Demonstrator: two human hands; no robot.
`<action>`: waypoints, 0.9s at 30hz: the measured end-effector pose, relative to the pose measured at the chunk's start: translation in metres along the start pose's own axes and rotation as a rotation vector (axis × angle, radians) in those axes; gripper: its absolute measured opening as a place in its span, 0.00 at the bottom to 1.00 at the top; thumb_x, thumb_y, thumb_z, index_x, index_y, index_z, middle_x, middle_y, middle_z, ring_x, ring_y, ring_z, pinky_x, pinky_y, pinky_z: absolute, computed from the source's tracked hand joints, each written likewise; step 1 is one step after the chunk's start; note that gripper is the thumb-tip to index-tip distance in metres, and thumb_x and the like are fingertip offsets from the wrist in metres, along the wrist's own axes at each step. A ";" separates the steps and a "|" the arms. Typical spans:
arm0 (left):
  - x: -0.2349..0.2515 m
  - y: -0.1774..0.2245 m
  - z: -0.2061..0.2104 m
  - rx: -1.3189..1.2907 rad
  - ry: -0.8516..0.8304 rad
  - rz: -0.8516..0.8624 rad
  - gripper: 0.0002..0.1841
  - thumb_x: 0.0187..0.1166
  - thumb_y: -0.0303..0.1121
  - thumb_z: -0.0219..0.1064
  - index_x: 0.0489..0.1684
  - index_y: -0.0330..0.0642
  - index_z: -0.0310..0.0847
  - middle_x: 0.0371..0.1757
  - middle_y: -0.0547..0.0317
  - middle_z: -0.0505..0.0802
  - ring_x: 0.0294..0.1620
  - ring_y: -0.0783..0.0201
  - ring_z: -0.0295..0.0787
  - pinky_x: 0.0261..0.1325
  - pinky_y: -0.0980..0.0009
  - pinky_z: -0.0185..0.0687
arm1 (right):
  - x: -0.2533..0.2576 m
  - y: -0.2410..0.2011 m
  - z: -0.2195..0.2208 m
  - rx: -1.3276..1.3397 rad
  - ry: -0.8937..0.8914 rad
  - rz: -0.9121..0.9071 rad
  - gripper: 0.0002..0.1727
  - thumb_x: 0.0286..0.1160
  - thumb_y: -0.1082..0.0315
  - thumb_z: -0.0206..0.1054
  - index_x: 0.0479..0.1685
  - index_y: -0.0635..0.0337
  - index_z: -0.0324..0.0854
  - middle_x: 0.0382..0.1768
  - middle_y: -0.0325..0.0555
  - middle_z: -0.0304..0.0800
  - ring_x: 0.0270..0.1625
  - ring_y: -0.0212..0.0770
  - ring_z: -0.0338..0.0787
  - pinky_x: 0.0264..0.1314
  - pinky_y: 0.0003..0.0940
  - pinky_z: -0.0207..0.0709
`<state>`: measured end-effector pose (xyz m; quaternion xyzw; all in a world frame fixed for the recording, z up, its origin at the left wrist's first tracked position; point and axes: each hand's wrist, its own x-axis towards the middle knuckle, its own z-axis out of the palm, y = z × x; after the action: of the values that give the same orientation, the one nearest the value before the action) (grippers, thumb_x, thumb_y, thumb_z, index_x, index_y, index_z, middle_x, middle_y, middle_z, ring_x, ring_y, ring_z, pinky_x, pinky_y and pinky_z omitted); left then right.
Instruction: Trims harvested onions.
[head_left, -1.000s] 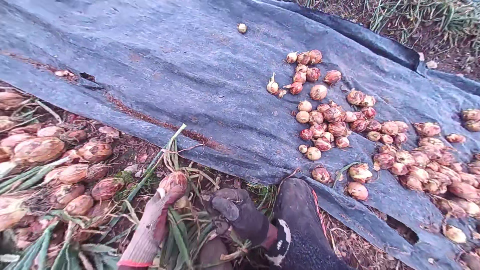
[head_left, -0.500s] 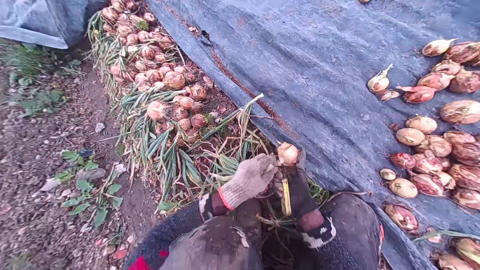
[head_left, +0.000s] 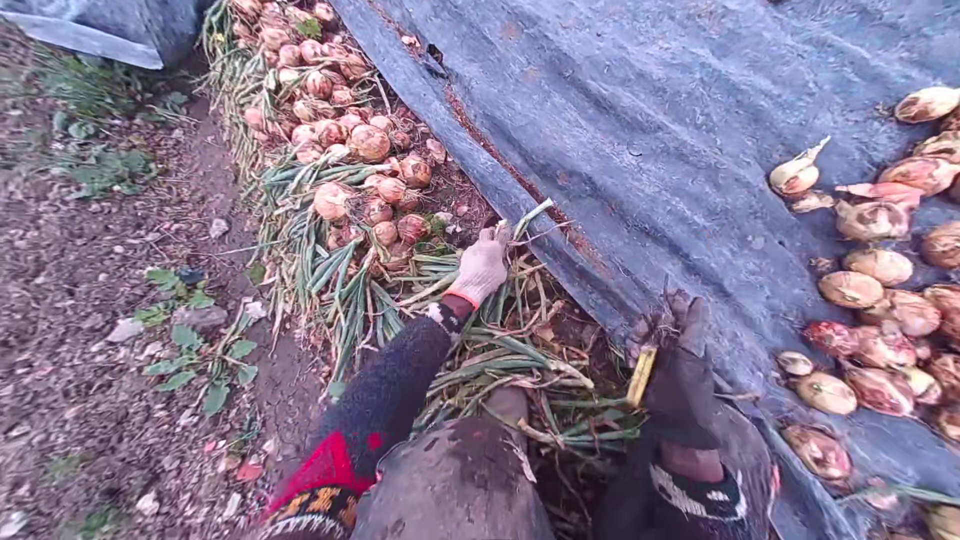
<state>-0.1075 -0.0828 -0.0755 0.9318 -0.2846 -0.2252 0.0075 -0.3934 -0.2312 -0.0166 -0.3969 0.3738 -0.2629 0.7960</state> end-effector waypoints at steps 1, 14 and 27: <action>-0.018 -0.005 0.006 -0.018 -0.043 0.033 0.41 0.66 0.37 0.71 0.88 0.66 0.66 0.78 0.45 0.81 0.55 0.41 0.91 0.50 0.38 0.88 | 0.005 0.010 0.000 -0.126 0.029 0.064 0.29 0.93 0.45 0.45 0.84 0.47 0.65 0.35 0.41 0.87 0.25 0.37 0.86 0.22 0.34 0.85; -0.253 -0.213 0.021 0.363 -0.898 -0.117 0.28 0.64 0.38 0.79 0.68 0.47 0.84 0.68 0.37 0.86 0.64 0.29 0.83 0.57 0.27 0.79 | 0.009 0.041 0.001 -0.465 -0.069 0.157 0.35 0.78 0.57 0.71 0.86 0.51 0.66 0.42 0.45 0.90 0.30 0.38 0.89 0.28 0.36 0.87; -0.005 -0.206 -0.039 -0.159 0.426 -0.627 0.42 0.62 0.57 0.77 0.82 0.55 0.72 0.67 0.41 0.89 0.62 0.38 0.89 0.59 0.31 0.81 | -0.010 0.055 0.035 -0.689 -0.141 0.125 0.32 0.74 0.49 0.73 0.75 0.54 0.78 0.49 0.44 0.93 0.40 0.37 0.93 0.42 0.39 0.90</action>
<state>0.0142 0.0878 -0.0675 0.9960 0.0406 -0.0392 0.0696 -0.3644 -0.1789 -0.0443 -0.6356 0.4080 -0.0443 0.6539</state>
